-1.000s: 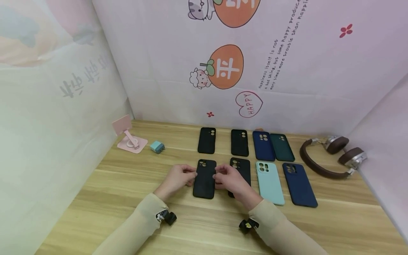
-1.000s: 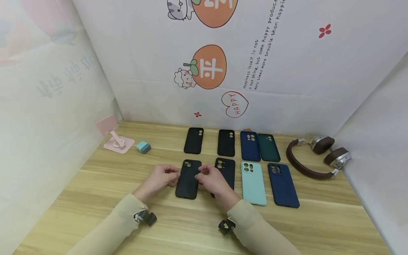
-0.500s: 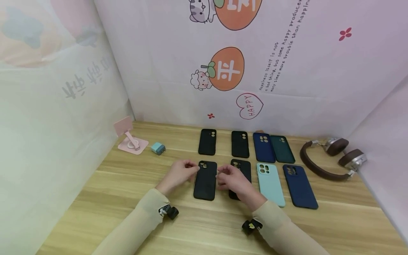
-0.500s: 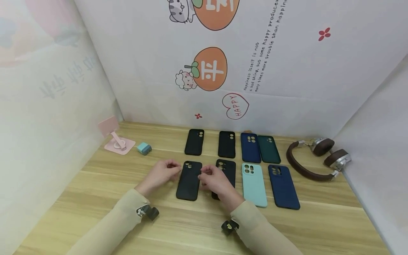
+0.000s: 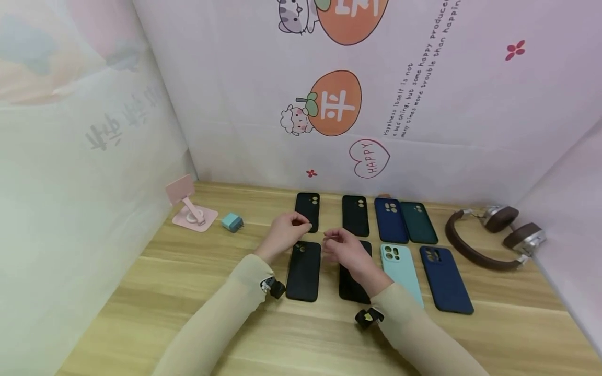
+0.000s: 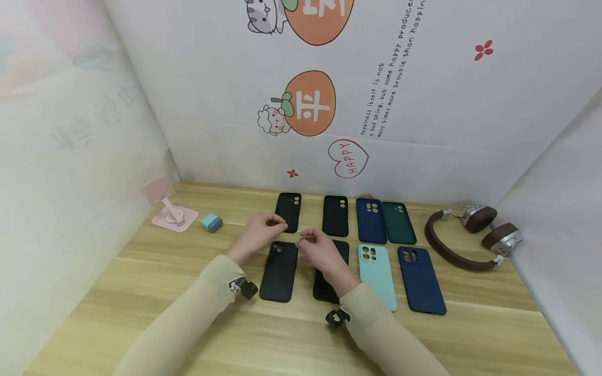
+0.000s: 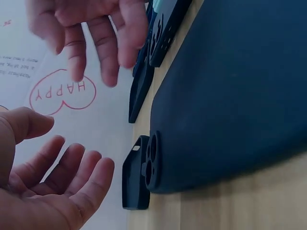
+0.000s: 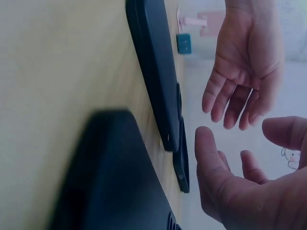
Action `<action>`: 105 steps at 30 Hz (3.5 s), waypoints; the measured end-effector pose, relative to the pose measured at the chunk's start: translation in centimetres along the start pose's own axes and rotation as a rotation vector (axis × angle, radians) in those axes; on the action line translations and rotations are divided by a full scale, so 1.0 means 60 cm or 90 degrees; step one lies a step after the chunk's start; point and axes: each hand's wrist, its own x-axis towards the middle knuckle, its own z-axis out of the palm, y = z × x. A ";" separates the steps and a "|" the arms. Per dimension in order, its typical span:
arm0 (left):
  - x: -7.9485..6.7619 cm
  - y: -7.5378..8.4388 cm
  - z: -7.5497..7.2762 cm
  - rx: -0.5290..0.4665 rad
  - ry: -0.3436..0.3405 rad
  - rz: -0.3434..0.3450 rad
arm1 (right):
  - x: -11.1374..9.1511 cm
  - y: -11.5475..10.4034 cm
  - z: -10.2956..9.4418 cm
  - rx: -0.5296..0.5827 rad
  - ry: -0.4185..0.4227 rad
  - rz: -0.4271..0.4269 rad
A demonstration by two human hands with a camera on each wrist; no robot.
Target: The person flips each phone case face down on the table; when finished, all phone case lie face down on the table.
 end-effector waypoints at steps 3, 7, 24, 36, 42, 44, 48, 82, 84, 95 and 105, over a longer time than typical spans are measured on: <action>0.023 -0.006 0.006 0.009 0.025 -0.001 | 0.020 -0.006 -0.002 0.012 0.003 -0.002; 0.046 -0.018 0.007 0.014 0.053 -0.006 | 0.048 -0.014 -0.004 0.014 0.006 -0.011; 0.099 -0.064 -0.007 0.017 0.064 -0.053 | 0.160 -0.016 -0.024 0.009 0.036 0.056; 0.123 -0.070 -0.018 0.023 0.038 -0.032 | 0.190 -0.036 -0.014 -0.017 0.057 0.107; 0.117 -0.069 -0.014 0.009 0.046 -0.036 | 0.197 -0.035 -0.012 0.004 0.046 0.135; 0.115 -0.067 -0.014 0.002 0.047 -0.041 | 0.199 -0.034 -0.012 0.015 0.045 0.144; 0.111 -0.066 -0.015 -0.017 0.047 -0.050 | 0.199 -0.033 -0.011 0.035 0.049 0.145; 0.106 -0.030 -0.007 -0.431 0.054 -0.083 | 0.182 -0.020 0.027 0.062 0.071 -0.018; 0.107 -0.027 -0.010 -0.472 0.060 -0.077 | 0.181 -0.019 0.024 0.074 0.085 -0.028; 0.104 -0.020 -0.025 -0.395 0.071 -0.049 | 0.181 -0.019 0.005 0.137 0.144 -0.071; 0.108 -0.065 -0.041 -0.241 0.023 -0.056 | 0.172 -0.027 0.008 0.074 0.134 -0.077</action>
